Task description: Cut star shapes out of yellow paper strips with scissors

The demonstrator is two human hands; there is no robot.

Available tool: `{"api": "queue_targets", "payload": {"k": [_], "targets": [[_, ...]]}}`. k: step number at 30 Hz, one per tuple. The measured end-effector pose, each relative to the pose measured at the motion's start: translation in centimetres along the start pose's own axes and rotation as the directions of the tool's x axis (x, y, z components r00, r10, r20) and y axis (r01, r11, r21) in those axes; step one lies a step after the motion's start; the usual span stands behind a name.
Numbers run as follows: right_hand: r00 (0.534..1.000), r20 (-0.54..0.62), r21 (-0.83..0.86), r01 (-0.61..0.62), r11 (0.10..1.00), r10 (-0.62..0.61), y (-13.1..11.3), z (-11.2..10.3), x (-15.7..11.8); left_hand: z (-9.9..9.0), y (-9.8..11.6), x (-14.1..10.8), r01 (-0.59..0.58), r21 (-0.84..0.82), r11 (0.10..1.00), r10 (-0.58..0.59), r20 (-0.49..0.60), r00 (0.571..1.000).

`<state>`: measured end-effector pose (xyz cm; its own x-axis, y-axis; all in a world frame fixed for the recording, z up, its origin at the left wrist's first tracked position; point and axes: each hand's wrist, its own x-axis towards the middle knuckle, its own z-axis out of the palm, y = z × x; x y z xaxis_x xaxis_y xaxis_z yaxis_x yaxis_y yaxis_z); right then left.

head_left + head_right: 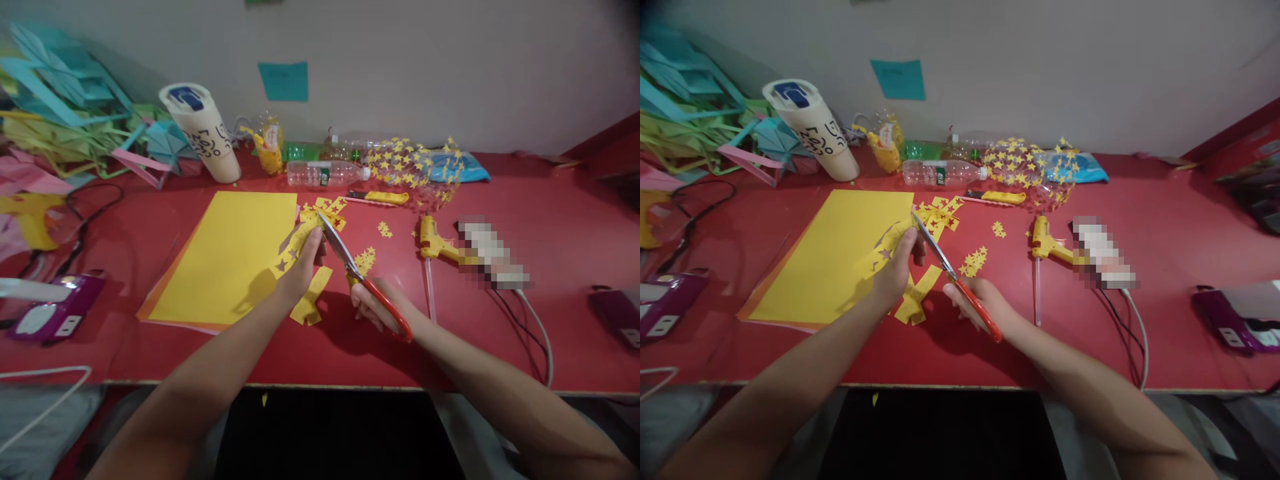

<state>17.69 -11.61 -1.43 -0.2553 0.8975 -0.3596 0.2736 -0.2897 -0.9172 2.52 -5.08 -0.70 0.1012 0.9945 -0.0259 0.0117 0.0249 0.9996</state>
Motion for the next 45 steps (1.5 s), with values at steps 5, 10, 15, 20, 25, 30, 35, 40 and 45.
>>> {"api": "queue_targets", "payload": {"k": [5,10,15,20,25,30,35,40,45], "targets": [[1.000,0.005,0.015,0.012,1.000,-0.012,0.5,0.1,0.0,0.2,0.4,-0.3,0.040,0.009,0.999,-0.040,0.003,0.999],[1.000,-0.011,-0.029,0.002,1.000,-0.002,0.5,0.1,-0.2,0.2,0.8,-0.6,0.055,0.023,0.998,-0.055,0.017,0.998],[1.000,-0.030,-0.042,0.002,0.999,-0.003,-0.1,0.1,-0.4,0.1,0.6,-0.5,0.043,0.002,0.999,-0.044,0.023,0.999],[0.999,-0.046,-0.048,0.004,0.999,-0.006,-0.3,-0.1,-0.5,-0.1,0.3,-0.3,-0.007,-0.043,0.999,0.007,0.009,1.000],[0.998,-0.040,-0.053,0.043,0.998,-0.046,-0.2,-0.3,-0.5,-0.5,-0.5,0.1,-0.047,-0.126,0.991,0.041,-0.049,0.998],[0.999,-0.045,-0.085,0.023,0.996,-0.027,-0.5,-0.3,-0.5,-0.8,-0.9,0.6,-0.144,-0.223,0.964,0.123,-0.108,0.987],[0.999,-0.047,-0.086,0.003,0.996,-0.007,-0.8,-0.3,-0.6,-1.1,-0.3,1.0,-0.198,-0.280,0.939,0.168,-0.130,0.977],[0.997,-0.073,-0.092,0.026,0.995,-0.033,-0.5,-0.3,-0.4,-1.3,-0.4,1.4,-0.182,-0.331,0.926,0.191,-0.004,0.982],[0.997,-0.058,-0.095,0.050,0.994,-0.056,0.0,-0.3,-0.2,-1.2,-0.4,1.6,-0.079,-0.338,0.938,0.105,0.059,0.993]]}}
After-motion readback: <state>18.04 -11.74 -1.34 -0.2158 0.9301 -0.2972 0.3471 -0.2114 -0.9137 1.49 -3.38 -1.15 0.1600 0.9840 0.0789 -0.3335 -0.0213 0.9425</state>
